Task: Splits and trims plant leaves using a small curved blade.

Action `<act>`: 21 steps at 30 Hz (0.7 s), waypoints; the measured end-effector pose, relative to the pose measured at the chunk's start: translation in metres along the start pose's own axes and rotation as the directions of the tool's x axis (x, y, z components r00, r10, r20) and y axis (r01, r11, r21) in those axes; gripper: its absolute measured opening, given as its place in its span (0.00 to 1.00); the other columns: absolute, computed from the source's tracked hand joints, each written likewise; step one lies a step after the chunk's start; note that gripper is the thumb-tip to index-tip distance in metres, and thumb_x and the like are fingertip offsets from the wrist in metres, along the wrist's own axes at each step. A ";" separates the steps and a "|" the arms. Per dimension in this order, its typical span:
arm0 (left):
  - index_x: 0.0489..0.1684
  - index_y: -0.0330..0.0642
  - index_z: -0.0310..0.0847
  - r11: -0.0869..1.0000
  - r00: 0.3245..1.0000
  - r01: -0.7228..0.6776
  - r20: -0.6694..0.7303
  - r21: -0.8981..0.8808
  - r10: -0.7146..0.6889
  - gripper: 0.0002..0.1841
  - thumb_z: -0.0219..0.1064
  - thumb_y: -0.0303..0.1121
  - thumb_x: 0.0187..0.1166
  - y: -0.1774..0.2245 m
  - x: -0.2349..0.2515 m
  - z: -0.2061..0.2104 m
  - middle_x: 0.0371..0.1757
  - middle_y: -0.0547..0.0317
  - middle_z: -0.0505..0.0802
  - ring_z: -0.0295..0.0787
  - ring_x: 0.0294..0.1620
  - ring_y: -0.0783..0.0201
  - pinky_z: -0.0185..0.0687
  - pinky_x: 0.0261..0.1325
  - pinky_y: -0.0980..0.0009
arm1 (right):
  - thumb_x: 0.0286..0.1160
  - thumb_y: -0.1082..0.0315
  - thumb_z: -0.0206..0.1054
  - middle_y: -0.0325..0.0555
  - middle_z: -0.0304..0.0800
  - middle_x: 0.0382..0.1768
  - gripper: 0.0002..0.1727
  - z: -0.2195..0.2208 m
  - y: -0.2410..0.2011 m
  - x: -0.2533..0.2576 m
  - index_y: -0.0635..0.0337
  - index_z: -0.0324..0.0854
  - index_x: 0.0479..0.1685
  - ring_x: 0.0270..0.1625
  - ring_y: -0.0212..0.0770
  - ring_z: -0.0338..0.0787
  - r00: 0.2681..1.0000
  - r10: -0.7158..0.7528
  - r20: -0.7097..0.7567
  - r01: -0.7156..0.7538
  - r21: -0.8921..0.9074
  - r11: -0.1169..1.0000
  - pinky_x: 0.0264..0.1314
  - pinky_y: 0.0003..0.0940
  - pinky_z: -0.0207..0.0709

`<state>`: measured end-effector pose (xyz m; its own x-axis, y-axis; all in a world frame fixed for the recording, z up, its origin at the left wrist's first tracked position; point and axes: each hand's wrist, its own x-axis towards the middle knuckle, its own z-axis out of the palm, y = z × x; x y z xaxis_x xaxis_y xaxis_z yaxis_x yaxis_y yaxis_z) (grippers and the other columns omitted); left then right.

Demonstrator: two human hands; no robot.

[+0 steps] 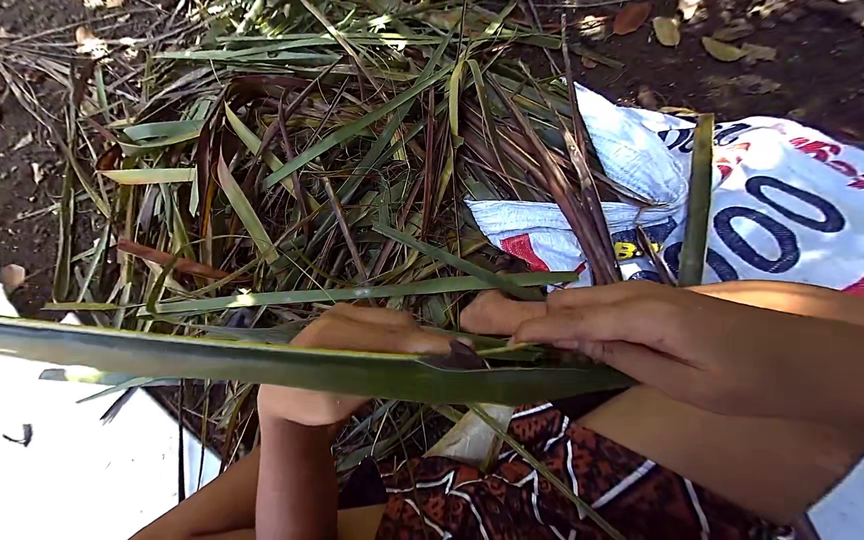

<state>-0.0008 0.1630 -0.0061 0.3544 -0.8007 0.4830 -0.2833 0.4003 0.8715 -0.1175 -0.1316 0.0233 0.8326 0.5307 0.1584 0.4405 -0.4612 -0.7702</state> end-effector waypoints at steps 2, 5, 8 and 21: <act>0.65 0.41 0.86 0.999 0.998 -0.015 0.057 -0.043 0.017 0.16 0.58 0.36 0.89 0.000 0.000 -0.001 0.51 0.64 0.94 0.86 0.52 0.82 0.80 0.58 0.85 | 0.90 0.67 0.48 0.39 0.86 0.38 0.21 -0.005 0.000 -0.002 0.54 0.87 0.65 0.44 0.20 0.81 0.999 -0.011 0.034 0.010 0.030 0.999 0.50 0.10 0.72; 0.64 0.38 0.87 0.982 0.995 -0.017 0.092 -0.186 0.035 0.15 0.59 0.34 0.89 -0.001 0.000 -0.002 0.49 0.60 0.94 0.86 0.52 0.81 0.80 0.58 0.84 | 0.91 0.66 0.47 0.39 0.84 0.37 0.21 -0.008 0.000 -0.003 0.55 0.87 0.65 0.42 0.21 0.79 0.998 -0.046 0.050 0.045 0.003 0.999 0.47 0.11 0.71; 0.66 0.41 0.87 0.958 0.989 0.004 0.140 -0.287 0.038 0.17 0.61 0.39 0.89 -0.004 0.002 -0.009 0.51 0.64 0.95 0.86 0.51 0.85 0.82 0.54 0.86 | 0.90 0.65 0.48 0.38 0.89 0.47 0.21 -0.012 0.002 -0.007 0.52 0.88 0.63 0.50 0.20 0.83 0.997 -0.067 0.025 0.070 -0.123 0.990 0.55 0.11 0.74; 0.56 0.46 0.91 0.996 0.987 -0.088 -0.136 -0.004 0.087 0.11 0.67 0.35 0.84 0.006 0.005 -0.005 0.53 0.73 0.96 0.90 0.55 0.81 0.85 0.60 0.81 | 0.93 0.63 0.50 0.42 0.92 0.54 0.20 0.010 -0.006 -0.038 0.61 0.85 0.67 0.59 0.16 0.85 0.997 0.050 -0.063 -0.037 0.189 0.981 0.67 0.11 0.73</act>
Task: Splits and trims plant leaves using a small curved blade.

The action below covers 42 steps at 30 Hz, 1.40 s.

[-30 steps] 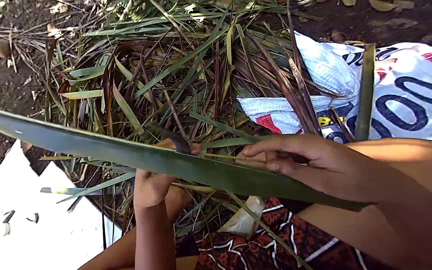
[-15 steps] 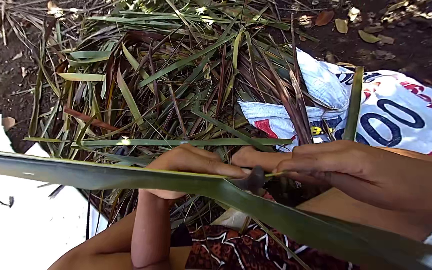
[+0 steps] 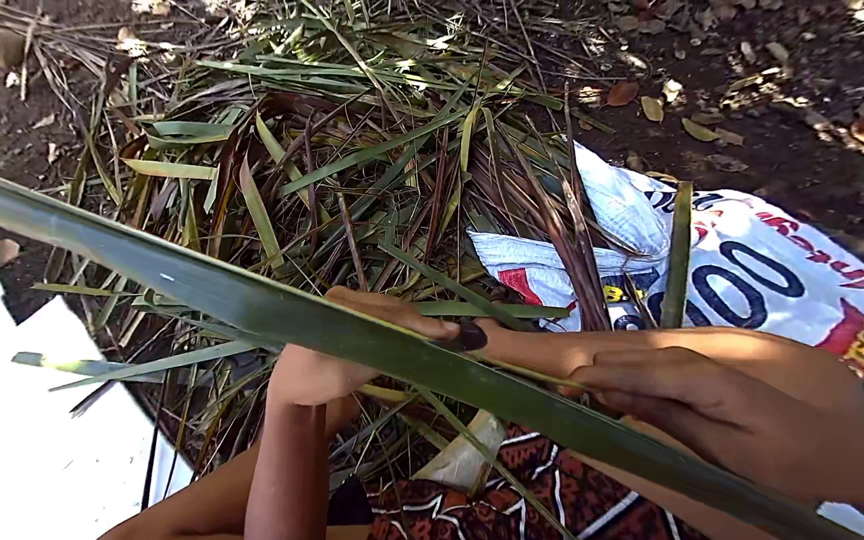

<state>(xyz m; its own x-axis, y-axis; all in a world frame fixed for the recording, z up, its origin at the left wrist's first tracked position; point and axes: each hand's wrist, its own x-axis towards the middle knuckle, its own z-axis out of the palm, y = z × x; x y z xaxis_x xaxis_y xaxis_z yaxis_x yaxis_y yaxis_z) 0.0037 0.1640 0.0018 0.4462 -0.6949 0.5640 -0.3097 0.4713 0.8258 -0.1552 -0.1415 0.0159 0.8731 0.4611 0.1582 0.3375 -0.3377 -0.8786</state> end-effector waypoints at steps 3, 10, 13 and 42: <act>0.57 0.51 0.91 1.000 0.999 0.019 -0.032 -0.018 -0.020 0.10 0.67 0.36 0.83 -0.001 -0.002 -0.001 0.50 0.76 0.96 0.90 0.50 0.84 0.85 0.55 0.84 | 0.93 0.64 0.51 0.41 0.93 0.51 0.19 0.007 0.001 -0.009 0.62 0.85 0.65 0.56 0.15 0.84 1.000 0.016 -0.020 -0.015 0.047 0.999 0.64 0.10 0.73; 0.55 0.60 0.91 0.990 0.987 0.071 -0.132 -0.118 -0.087 0.10 0.69 0.38 0.81 -0.017 0.001 0.020 0.49 0.80 0.95 0.90 0.49 0.85 0.86 0.54 0.84 | 0.88 0.66 0.52 0.38 0.88 0.37 0.15 0.010 0.005 -0.030 0.66 0.83 0.55 0.39 0.10 0.79 0.991 0.125 -0.056 -0.124 0.028 0.992 0.45 0.04 0.71; 0.57 0.62 0.91 0.990 0.981 0.044 -0.182 -0.137 -0.068 0.11 0.68 0.39 0.82 -0.021 0.009 0.042 0.51 0.82 0.94 0.89 0.51 0.86 0.85 0.56 0.84 | 0.84 0.69 0.52 0.36 0.86 0.40 0.13 0.007 -0.009 -0.012 0.65 0.80 0.54 0.40 0.09 0.79 0.989 0.122 -0.079 -0.120 0.035 0.992 0.45 0.03 0.71; 0.56 0.54 0.92 0.964 0.984 -0.112 -0.163 -0.242 0.073 0.11 0.68 0.37 0.82 0.005 -0.001 0.006 0.51 0.72 0.96 0.91 0.49 0.80 0.86 0.54 0.83 | 0.90 0.61 0.53 0.39 0.87 0.32 0.18 -0.037 -0.041 -0.015 0.65 0.86 0.48 0.31 0.14 0.76 0.984 0.107 0.143 -0.082 -0.172 0.982 0.37 0.07 0.71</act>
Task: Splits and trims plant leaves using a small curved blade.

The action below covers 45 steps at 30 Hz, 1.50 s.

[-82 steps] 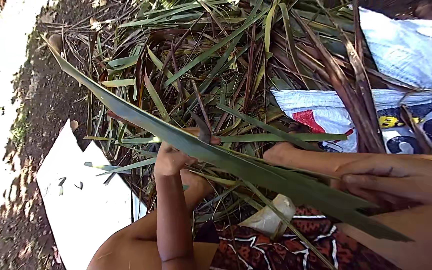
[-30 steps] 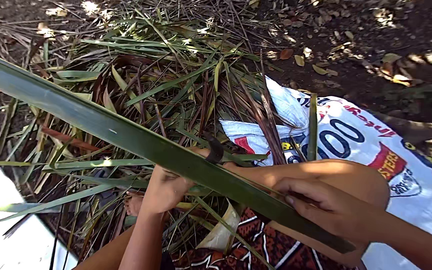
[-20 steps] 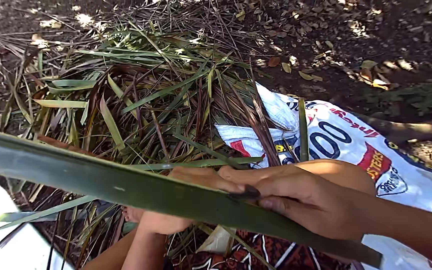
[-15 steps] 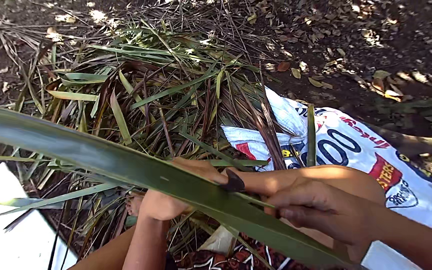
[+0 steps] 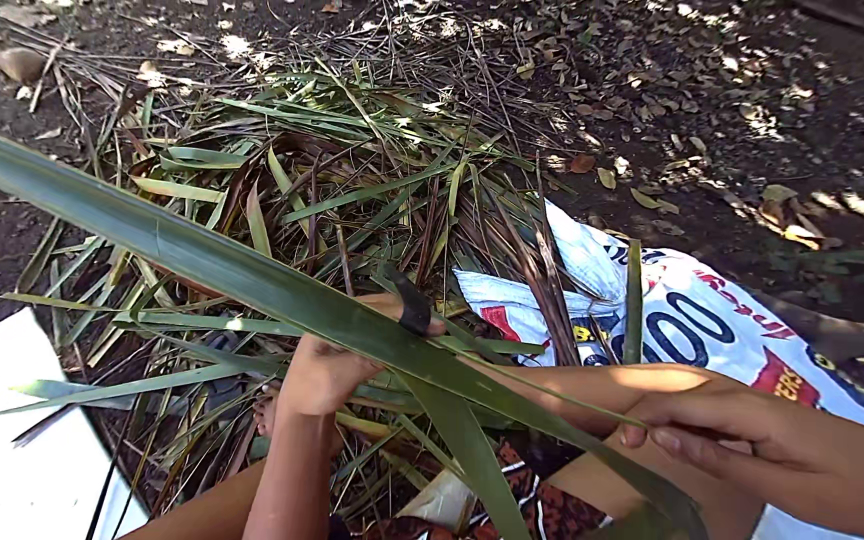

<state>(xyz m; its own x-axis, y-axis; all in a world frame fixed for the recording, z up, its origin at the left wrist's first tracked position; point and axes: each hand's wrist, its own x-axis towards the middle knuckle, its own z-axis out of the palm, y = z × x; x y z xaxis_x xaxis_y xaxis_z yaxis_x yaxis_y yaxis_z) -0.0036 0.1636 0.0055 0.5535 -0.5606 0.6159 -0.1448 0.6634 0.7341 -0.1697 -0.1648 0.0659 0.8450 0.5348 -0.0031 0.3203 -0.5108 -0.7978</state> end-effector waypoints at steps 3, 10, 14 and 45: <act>0.57 0.55 0.92 0.995 0.998 -0.024 -0.063 0.097 0.030 0.11 0.68 0.36 0.82 -0.008 0.004 0.029 0.53 0.76 0.95 0.90 0.53 0.82 0.85 0.59 0.83 | 0.91 0.56 0.53 0.37 0.84 0.29 0.18 -0.008 -0.024 0.015 0.60 0.83 0.50 0.30 0.14 0.77 0.991 -0.028 -0.128 0.006 -0.170 0.985 0.34 0.06 0.70; 0.58 0.50 0.89 0.976 0.991 -0.135 0.022 0.171 0.133 0.11 0.64 0.38 0.86 -0.007 0.003 0.055 0.54 0.77 0.93 0.86 0.56 0.85 0.80 0.60 0.85 | 0.92 0.63 0.53 0.44 0.87 0.31 0.17 -0.005 -0.063 0.065 0.63 0.87 0.51 0.35 0.24 0.82 0.931 -0.336 -0.145 0.249 -0.422 0.872 0.41 0.10 0.72; 0.61 0.43 0.86 0.980 0.977 -0.167 0.149 0.107 0.150 0.17 0.57 0.43 0.90 0.000 0.001 0.047 0.53 0.70 0.94 0.86 0.55 0.83 0.79 0.61 0.84 | 0.93 0.63 0.50 0.44 0.76 0.26 0.16 0.002 -0.058 0.059 0.58 0.85 0.53 0.26 0.35 0.74 0.886 -0.442 -0.138 0.274 -0.612 0.742 0.29 0.21 0.66; 0.60 0.42 0.86 0.989 0.983 -0.023 0.186 0.143 -0.004 0.15 0.56 0.39 0.91 -0.017 0.001 0.052 0.54 0.69 0.93 0.85 0.58 0.82 0.78 0.64 0.83 | 0.93 0.65 0.51 0.46 0.87 0.32 0.16 0.017 -0.037 0.068 0.60 0.86 0.52 0.34 0.35 0.85 0.909 -0.384 -0.161 0.272 -0.469 0.840 0.37 0.21 0.77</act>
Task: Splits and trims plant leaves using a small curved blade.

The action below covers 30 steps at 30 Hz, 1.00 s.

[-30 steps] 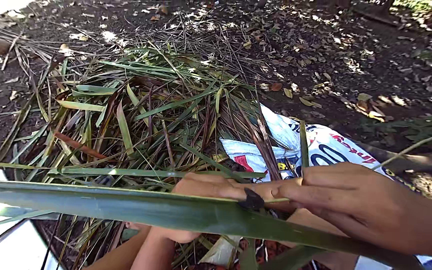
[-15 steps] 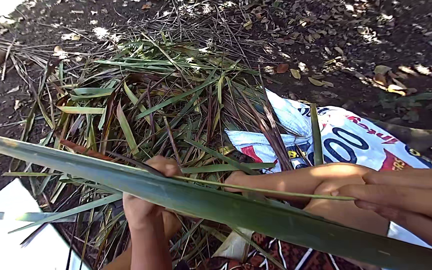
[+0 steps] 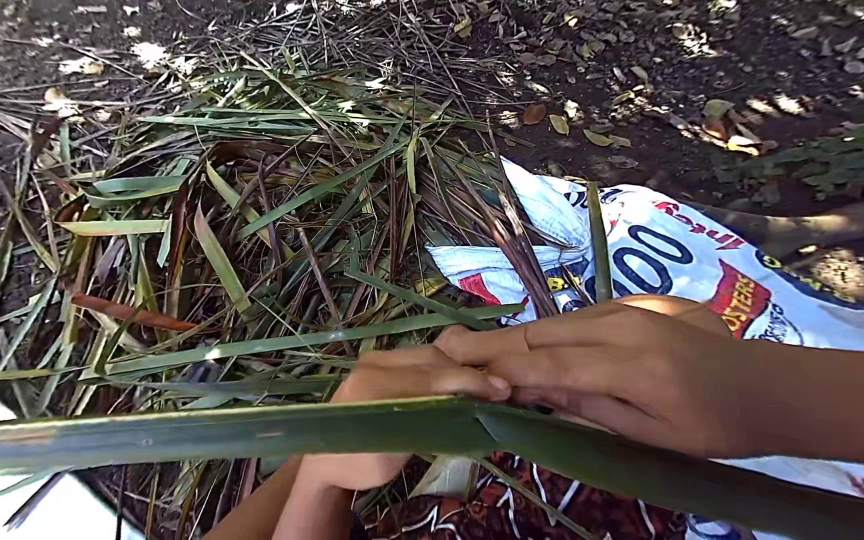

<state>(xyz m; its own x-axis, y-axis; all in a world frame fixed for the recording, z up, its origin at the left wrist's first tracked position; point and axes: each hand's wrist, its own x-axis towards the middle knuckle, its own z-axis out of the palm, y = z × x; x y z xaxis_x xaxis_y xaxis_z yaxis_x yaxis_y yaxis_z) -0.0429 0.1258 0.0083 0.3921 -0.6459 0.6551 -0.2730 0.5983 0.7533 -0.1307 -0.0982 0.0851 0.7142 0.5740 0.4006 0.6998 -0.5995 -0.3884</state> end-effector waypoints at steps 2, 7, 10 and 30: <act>0.64 0.38 0.84 0.998 0.996 0.015 0.084 -0.061 -0.009 0.16 0.55 0.36 0.92 0.003 -0.003 -0.007 0.55 0.63 0.93 0.85 0.59 0.81 0.78 0.66 0.82 | 0.90 0.69 0.51 0.43 0.77 0.25 0.15 0.001 0.002 -0.004 0.57 0.86 0.55 0.23 0.38 0.75 0.996 -0.086 0.004 0.085 -0.133 0.987 0.24 0.27 0.69; 0.59 0.33 0.85 0.996 0.996 -0.046 0.069 -0.078 0.052 0.14 0.56 0.30 0.90 0.003 -0.004 -0.010 0.51 0.57 0.93 0.87 0.55 0.76 0.79 0.62 0.80 | 0.91 0.69 0.50 0.42 0.76 0.23 0.15 -0.002 0.003 -0.009 0.58 0.85 0.55 0.25 0.37 0.77 0.995 -0.099 0.018 0.100 -0.098 0.990 0.28 0.25 0.71; 0.55 0.44 0.89 0.998 0.994 -0.065 -0.090 -0.014 0.064 0.14 0.59 0.39 0.90 0.011 -0.011 -0.021 0.50 0.68 0.95 0.89 0.51 0.79 0.82 0.55 0.81 | 0.94 0.64 0.49 0.45 0.90 0.35 0.17 -0.007 0.008 -0.020 0.60 0.85 0.55 0.44 0.34 0.90 0.998 -0.001 0.059 -0.003 0.067 0.998 0.49 0.22 0.82; 0.52 0.60 0.93 0.996 0.946 -0.070 -0.321 -0.054 0.049 0.10 0.66 0.44 0.83 0.001 -0.007 -0.014 0.45 0.77 0.95 0.89 0.44 0.80 0.81 0.48 0.83 | 0.92 0.63 0.51 0.41 0.89 0.36 0.16 -0.020 0.001 -0.032 0.61 0.84 0.47 0.38 0.22 0.84 0.978 0.182 0.101 -0.190 0.076 0.979 0.46 0.11 0.76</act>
<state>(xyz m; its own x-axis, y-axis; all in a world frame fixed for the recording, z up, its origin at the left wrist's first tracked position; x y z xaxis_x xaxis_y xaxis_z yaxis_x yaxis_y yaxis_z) -0.0334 0.1376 0.0034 0.6396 -0.4290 0.6379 -0.2518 0.6671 0.7011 -0.1535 -0.1283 0.0884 0.8276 0.5086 0.2372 0.5505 -0.6536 -0.5193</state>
